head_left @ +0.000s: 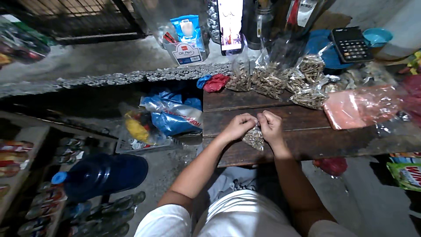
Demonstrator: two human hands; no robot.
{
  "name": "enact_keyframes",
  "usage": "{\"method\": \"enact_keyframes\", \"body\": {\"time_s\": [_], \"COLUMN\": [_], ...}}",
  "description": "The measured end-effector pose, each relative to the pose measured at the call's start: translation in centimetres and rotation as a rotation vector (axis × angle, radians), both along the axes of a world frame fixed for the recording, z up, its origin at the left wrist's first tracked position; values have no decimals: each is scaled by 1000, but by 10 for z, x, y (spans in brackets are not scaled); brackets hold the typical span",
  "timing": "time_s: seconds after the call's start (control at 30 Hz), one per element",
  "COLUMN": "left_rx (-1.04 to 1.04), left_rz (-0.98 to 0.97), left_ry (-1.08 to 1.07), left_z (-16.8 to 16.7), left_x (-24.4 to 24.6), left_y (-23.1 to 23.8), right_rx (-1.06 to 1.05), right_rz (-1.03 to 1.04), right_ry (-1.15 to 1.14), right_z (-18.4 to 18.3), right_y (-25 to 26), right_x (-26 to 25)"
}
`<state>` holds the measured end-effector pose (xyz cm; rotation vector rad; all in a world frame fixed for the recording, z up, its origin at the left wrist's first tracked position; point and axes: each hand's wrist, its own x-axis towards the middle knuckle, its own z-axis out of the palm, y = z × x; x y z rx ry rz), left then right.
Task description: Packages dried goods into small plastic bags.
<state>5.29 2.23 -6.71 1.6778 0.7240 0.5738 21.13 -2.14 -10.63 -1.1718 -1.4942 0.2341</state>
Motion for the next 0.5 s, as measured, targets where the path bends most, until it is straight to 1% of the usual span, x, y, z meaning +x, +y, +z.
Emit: {"method": "enact_keyframes", "body": {"time_s": [0.17, 0.4, 0.5], "left_rx": [-145, -172, -128], "left_rz": [-10, 5, -14], "left_ry": [-13, -11, 12], "left_z": [5, 11, 12], "left_x": [1, 0, 0], "left_y": [0, -1, -2], "right_rx": [12, 33, 23], "right_rz": [-1, -66, -67], "right_ry": [-31, -48, -36], "right_z": [0, 0, 3], "right_y": [0, 0, 0], "right_x": [0, -1, -1]}}
